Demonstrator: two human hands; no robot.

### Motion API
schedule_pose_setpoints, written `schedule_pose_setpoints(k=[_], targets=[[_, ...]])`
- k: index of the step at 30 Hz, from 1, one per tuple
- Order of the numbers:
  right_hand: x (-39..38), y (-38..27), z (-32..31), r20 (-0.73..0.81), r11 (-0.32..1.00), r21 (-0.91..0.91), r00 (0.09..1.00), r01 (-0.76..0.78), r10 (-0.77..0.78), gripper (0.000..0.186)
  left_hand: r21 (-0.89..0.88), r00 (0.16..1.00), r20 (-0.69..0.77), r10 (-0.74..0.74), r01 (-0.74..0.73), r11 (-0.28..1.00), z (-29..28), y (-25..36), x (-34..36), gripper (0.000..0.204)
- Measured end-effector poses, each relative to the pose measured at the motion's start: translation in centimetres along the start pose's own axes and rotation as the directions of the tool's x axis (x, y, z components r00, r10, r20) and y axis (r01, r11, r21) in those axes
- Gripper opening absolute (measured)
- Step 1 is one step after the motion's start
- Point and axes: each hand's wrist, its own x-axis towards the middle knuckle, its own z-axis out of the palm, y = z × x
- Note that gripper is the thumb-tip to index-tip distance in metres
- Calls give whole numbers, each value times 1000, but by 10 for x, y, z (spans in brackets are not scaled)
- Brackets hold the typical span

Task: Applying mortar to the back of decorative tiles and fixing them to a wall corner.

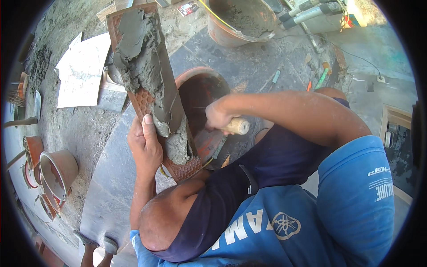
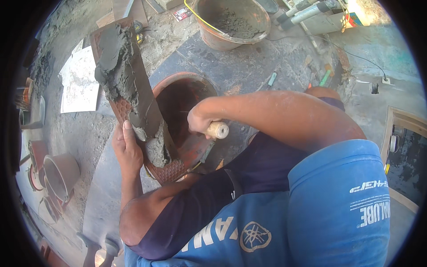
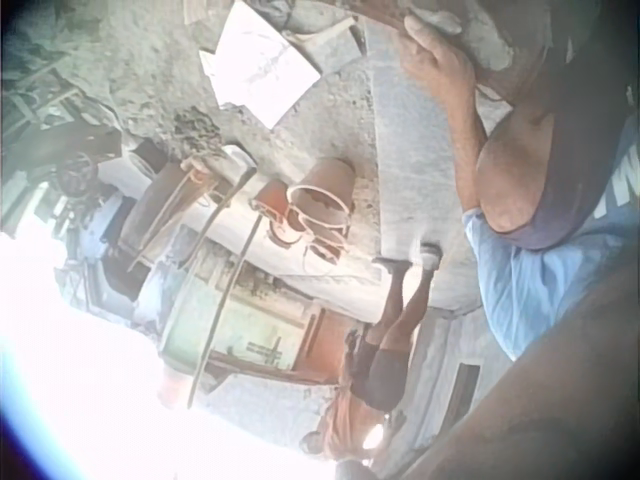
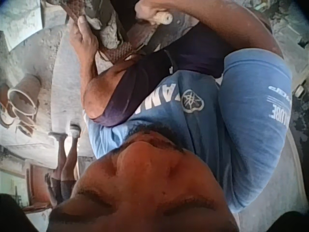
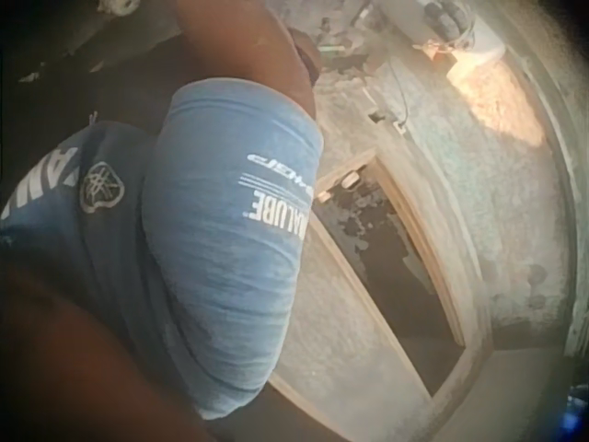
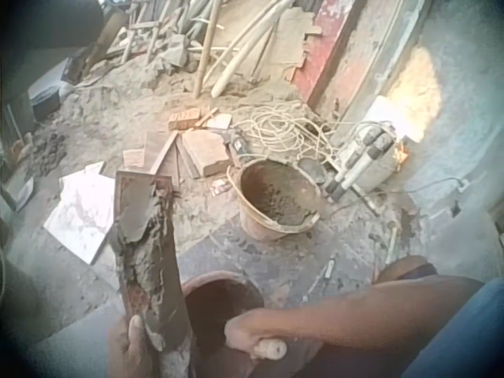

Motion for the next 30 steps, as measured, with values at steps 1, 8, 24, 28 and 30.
schedule_pose_setpoints(k=[1,8,24,28,30], targets=[[-7,11,-6,-15,946,320,998,-48,56,31,5,1000,6,0,0,1000,2,-2,1,34],[13,65,-7,120,803,596,988,5,-95,23,-89,993,-112,-29,19,996,16,-21,3,37],[56,48,35,325,280,942,722,-187,-611,35,-191,972,-229,-58,14,981,-18,-39,15,35],[51,10,42,253,183,967,648,-176,-718,43,-334,945,-289,-151,48,941,-72,-38,18,37],[36,-4,38,216,166,976,639,-139,-738,42,-391,961,-213,-174,79,917,-93,-41,19,39]])
